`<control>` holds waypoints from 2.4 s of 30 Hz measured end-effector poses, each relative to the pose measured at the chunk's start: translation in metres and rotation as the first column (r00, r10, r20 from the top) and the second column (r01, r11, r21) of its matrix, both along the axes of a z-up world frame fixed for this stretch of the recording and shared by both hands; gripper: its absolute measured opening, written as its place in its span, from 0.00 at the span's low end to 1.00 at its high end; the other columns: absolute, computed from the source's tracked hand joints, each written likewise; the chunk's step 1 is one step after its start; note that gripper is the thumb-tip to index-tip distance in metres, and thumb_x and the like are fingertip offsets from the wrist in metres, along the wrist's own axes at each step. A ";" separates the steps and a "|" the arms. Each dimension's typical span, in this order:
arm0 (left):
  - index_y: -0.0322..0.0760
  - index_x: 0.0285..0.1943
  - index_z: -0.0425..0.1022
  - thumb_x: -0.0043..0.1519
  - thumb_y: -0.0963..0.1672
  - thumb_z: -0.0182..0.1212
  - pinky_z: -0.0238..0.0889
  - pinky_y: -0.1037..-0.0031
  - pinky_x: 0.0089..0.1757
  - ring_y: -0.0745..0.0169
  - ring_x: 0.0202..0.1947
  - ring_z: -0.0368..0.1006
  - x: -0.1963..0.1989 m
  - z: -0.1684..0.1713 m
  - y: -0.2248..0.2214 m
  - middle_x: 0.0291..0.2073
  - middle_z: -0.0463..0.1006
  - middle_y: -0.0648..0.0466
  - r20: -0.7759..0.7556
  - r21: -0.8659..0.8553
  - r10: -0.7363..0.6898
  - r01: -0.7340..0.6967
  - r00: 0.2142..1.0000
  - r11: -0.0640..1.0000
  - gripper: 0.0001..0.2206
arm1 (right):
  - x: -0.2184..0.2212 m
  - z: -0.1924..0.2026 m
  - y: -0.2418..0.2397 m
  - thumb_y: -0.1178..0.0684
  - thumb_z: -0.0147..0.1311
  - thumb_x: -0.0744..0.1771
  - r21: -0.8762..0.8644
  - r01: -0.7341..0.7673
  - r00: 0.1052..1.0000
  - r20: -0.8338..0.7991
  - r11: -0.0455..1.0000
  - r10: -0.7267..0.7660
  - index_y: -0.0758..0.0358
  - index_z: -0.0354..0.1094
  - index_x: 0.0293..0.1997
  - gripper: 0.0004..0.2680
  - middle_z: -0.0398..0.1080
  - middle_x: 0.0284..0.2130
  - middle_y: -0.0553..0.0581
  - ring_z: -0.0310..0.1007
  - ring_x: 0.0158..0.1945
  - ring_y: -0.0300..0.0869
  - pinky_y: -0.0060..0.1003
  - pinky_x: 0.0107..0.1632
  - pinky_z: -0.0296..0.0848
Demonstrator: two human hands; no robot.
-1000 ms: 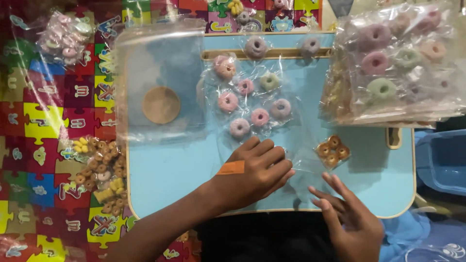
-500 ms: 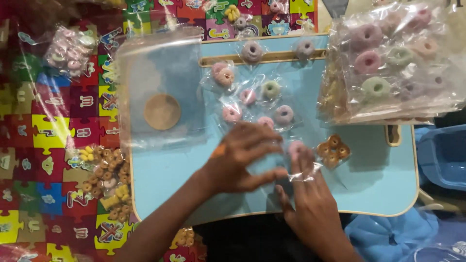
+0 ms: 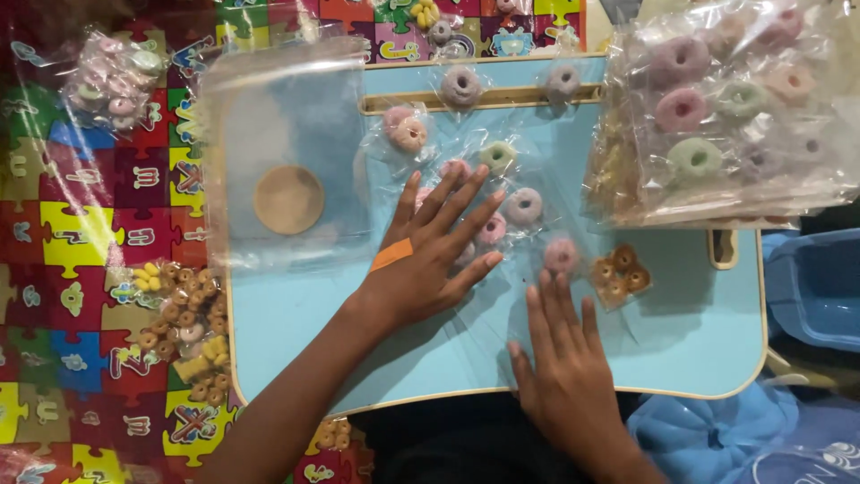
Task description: A person is manually packaging small, colorful donut-shaped items into clear plastic bags on a small blue table.
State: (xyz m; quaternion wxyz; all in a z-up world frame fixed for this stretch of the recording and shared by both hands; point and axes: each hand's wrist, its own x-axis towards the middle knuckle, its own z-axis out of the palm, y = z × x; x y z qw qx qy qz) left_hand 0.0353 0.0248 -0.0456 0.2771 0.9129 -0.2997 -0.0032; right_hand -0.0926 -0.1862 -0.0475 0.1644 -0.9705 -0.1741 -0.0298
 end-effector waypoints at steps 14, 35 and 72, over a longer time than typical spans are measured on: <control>0.42 0.73 0.65 0.68 0.50 0.60 0.27 0.46 0.71 0.52 0.76 0.49 0.008 0.003 0.005 0.74 0.59 0.49 0.180 -0.058 0.027 -0.017 0.983 0.998 0.25 | -0.004 0.014 -0.011 0.61 0.57 0.62 0.180 0.037 0.995 0.082 0.983 -0.053 0.77 0.64 0.59 0.19 0.63 0.63 0.73 0.62 0.68 0.58 0.58 0.71 0.61; 0.43 0.66 0.72 0.56 0.40 0.64 0.63 0.62 0.46 0.53 0.46 0.72 0.072 0.020 0.038 0.50 0.76 0.50 0.367 0.049 0.260 -0.298 0.893 0.953 0.25 | 0.005 -0.031 -0.019 0.60 0.56 0.58 0.575 -0.153 0.930 0.359 0.804 -0.080 0.58 0.63 0.12 0.09 0.61 0.10 0.48 0.54 0.15 0.38 0.32 0.32 0.67; 0.32 0.66 0.66 0.55 0.42 0.58 0.67 0.63 0.44 0.49 0.39 0.76 -0.015 0.081 -0.001 0.48 0.81 0.45 -0.084 -0.449 -0.413 0.336 0.907 0.828 0.26 | 0.013 -0.026 -0.059 0.64 0.65 0.58 0.917 0.131 0.989 -0.146 0.377 0.010 0.66 0.69 0.50 0.17 0.78 0.44 0.65 0.81 0.49 0.47 0.43 0.57 0.81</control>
